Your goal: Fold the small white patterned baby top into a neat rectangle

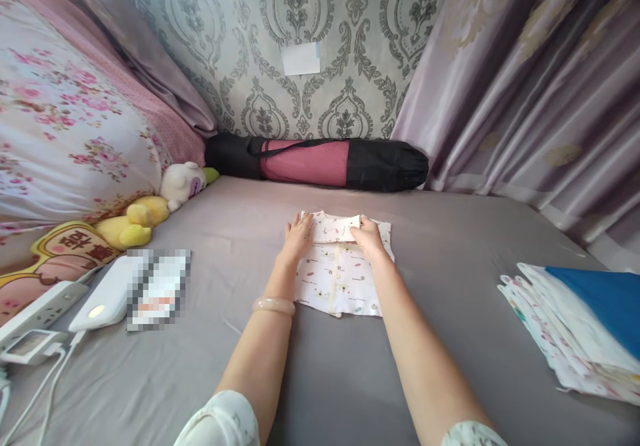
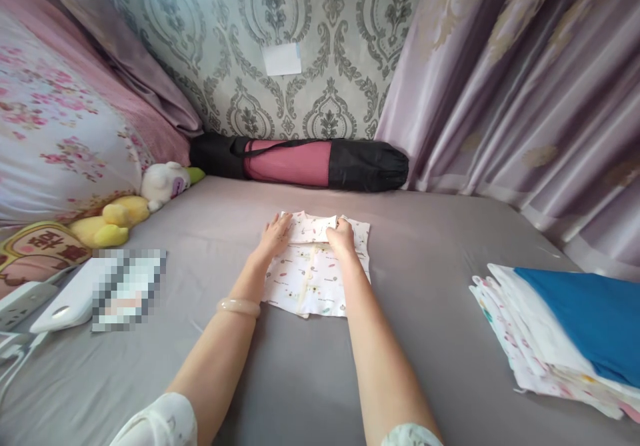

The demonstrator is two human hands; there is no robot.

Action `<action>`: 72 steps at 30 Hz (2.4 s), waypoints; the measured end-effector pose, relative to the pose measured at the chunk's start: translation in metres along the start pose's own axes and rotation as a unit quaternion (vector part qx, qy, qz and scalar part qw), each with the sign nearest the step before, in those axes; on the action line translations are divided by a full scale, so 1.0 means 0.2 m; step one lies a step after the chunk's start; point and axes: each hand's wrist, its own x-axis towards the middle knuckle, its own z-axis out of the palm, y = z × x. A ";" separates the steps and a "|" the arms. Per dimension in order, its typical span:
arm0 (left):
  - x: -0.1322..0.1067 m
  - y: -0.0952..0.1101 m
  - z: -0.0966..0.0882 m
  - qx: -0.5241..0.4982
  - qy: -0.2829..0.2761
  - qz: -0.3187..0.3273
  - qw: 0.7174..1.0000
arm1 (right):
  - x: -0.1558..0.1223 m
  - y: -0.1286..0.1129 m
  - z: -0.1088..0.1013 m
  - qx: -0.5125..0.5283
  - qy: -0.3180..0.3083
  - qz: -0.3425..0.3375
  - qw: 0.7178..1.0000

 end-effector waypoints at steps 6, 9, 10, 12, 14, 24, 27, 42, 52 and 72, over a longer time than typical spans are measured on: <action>-0.01 0.00 -0.01 0.041 -0.016 0.003 0.999 | -0.04 -0.02 -0.05 -0.171 0.028 0.006 0.985; -0.01 0.00 -0.01 0.034 -0.019 -0.002 0.999 | -0.08 -0.05 -0.07 -0.230 0.024 0.011 0.973; -0.01 -0.01 -0.02 0.031 -0.021 -0.006 0.999 | -0.10 -0.06 -0.07 -0.246 0.021 0.010 0.969; -0.01 0.00 -0.03 0.032 -0.018 -0.009 0.999 | -0.13 -0.09 -0.07 -0.275 0.025 0.003 0.961; -0.01 0.03 -0.04 0.042 0.001 -0.007 0.999 | -0.15 -0.10 -0.06 -0.303 0.044 -0.016 0.952; -0.02 0.22 0.04 0.128 0.054 0.106 0.985 | -0.21 -0.11 0.05 -0.395 -0.094 -0.213 0.889; -0.02 0.20 0.08 0.144 0.047 0.084 0.985 | -0.21 -0.09 0.06 -0.395 -0.085 -0.229 0.886; -0.01 0.19 0.10 0.149 0.058 0.043 0.986 | -0.20 -0.06 0.07 -0.394 -0.081 -0.199 0.894; 0.00 0.15 0.13 0.170 0.030 -0.020 0.985 | -0.18 0.00 0.06 -0.404 -0.059 -0.117 0.906; 0.01 0.13 0.09 0.154 0.049 -0.050 0.986 | -0.11 0.05 -0.03 -0.417 0.007 0.011 0.909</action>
